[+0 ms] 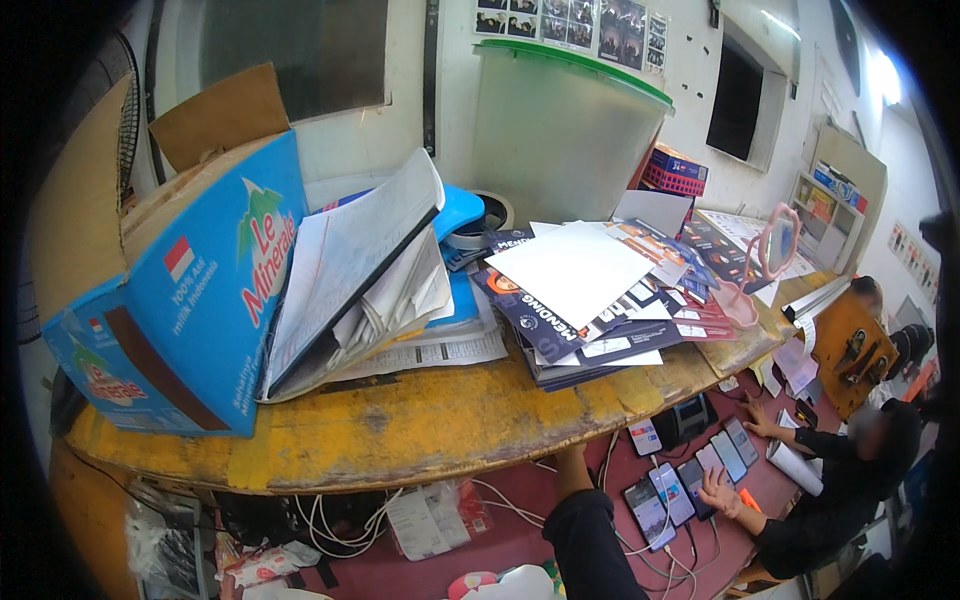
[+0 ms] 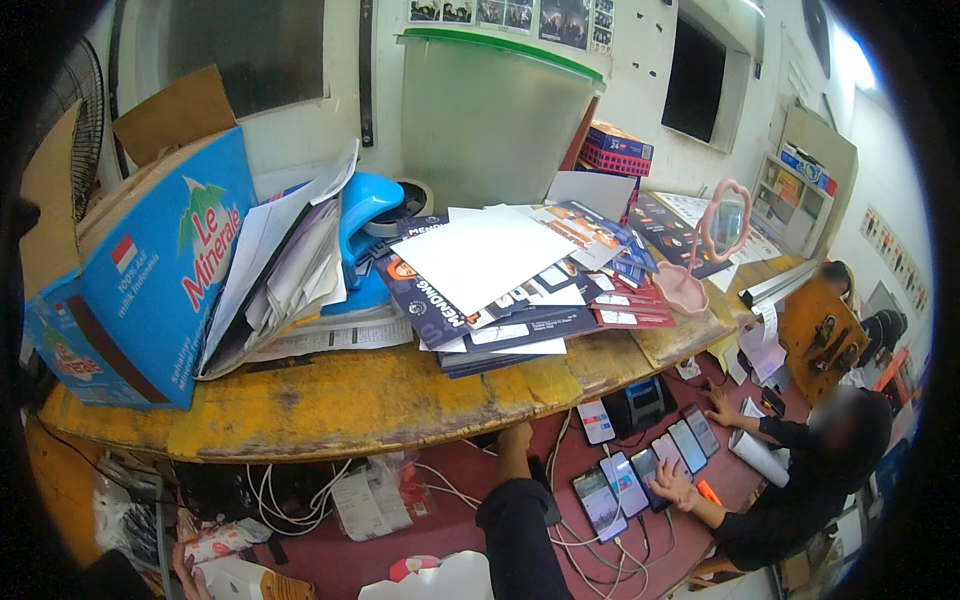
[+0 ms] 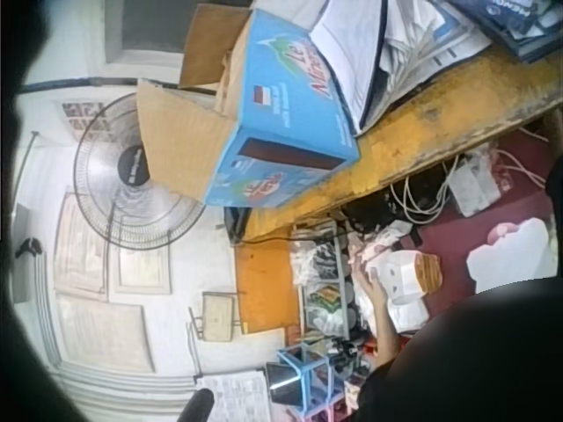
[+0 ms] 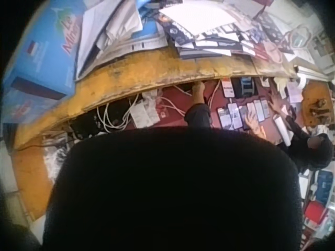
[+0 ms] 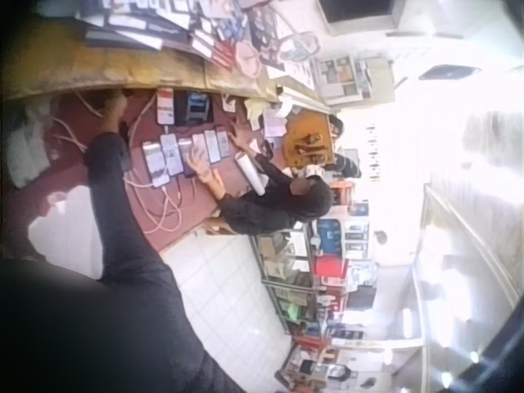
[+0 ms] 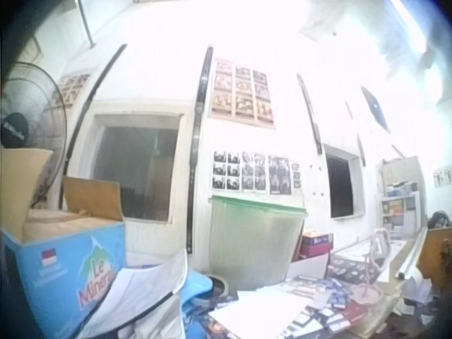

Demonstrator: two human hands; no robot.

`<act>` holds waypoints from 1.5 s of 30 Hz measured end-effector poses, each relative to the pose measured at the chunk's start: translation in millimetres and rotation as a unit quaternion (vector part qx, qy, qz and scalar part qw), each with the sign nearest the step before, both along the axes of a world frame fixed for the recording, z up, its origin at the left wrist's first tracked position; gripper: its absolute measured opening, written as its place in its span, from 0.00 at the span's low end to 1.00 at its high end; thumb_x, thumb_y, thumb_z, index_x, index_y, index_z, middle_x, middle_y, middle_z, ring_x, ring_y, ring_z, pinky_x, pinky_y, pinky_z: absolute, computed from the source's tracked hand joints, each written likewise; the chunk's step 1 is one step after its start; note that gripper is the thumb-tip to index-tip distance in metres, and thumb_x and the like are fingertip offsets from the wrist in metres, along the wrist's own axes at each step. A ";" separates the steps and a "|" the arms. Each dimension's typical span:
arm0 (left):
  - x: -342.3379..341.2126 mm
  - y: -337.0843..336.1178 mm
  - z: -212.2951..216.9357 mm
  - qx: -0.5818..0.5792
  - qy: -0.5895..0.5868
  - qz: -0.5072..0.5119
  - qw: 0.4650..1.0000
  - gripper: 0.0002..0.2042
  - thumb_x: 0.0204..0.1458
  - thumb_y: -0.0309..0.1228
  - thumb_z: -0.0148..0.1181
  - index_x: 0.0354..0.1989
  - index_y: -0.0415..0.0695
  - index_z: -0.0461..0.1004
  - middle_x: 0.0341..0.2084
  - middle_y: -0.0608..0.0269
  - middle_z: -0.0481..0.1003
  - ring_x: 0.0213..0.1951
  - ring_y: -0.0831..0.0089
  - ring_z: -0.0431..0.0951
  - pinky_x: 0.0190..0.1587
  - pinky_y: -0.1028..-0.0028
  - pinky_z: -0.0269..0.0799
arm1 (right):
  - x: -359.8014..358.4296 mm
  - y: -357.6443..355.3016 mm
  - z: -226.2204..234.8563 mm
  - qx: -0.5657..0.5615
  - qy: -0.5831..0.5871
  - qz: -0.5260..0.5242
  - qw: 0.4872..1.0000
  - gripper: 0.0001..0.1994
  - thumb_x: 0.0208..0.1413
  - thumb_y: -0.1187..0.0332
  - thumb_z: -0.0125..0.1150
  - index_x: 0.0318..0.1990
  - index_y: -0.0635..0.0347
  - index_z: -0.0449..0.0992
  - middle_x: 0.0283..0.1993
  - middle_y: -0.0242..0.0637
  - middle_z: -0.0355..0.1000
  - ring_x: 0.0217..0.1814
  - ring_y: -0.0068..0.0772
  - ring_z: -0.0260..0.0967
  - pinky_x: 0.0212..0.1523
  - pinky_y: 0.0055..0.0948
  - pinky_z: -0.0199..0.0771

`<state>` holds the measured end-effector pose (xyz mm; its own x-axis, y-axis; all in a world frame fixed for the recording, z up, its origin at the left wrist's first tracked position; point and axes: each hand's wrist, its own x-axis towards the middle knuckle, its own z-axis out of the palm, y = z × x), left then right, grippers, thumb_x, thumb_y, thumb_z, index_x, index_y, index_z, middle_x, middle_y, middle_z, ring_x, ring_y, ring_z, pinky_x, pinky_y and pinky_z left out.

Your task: The person folds flat, colorful printed paper pieces into small open-top boxes at a cluttered counter. They repeatedly fold edges, tuck flaps, and stack finished boxes. The person also briefly handles a small wrapped food item and places it into a plastic bag.

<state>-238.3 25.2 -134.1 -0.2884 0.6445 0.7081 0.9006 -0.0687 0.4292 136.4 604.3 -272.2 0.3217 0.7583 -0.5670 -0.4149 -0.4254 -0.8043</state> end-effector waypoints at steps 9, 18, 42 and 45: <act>-22.0 6.7 26.0 0.063 0.208 -0.091 0.972 0.27 0.56 0.39 0.52 0.61 0.38 0.57 0.61 0.47 0.55 0.62 0.54 0.56 0.62 0.60 0.53 | 21.2 -34.9 16.4 0.095 0.089 -0.006 0.991 0.20 0.54 0.71 0.56 0.54 0.64 0.64 0.41 0.42 0.72 0.32 0.35 0.73 0.18 0.32 0.73; 128.7 29.5 68.3 0.052 -0.269 0.054 0.960 0.26 0.49 0.35 0.60 0.56 0.38 0.63 0.56 0.47 0.60 0.58 0.57 0.60 0.60 0.61 0.57 | 210.3 -256.6 47.1 0.210 0.106 -0.062 0.970 0.17 0.55 0.77 0.54 0.53 0.63 0.66 0.47 0.38 0.71 0.45 0.34 0.71 0.44 0.34 0.73; 306.1 24.0 -41.3 -0.333 -0.060 -0.400 0.852 0.13 0.55 0.34 0.51 0.43 0.37 0.71 0.44 0.50 0.73 0.43 0.53 0.75 0.45 0.63 0.73 | 217.3 -462.5 144.6 0.258 -0.137 0.125 0.948 0.13 0.57 0.61 0.56 0.45 0.58 0.69 0.51 0.42 0.70 0.48 0.38 0.72 0.38 0.30 0.76; 284.2 25.1 34.2 -0.247 -0.169 -0.369 0.880 0.08 0.56 0.28 0.49 0.38 0.38 0.71 0.32 0.50 0.74 0.33 0.51 0.75 0.35 0.60 0.71 | 131.9 -522.0 167.0 0.388 -0.285 0.216 0.849 0.20 0.49 0.64 0.64 0.49 0.58 0.71 0.57 0.43 0.67 0.58 0.40 0.66 0.48 0.35 0.71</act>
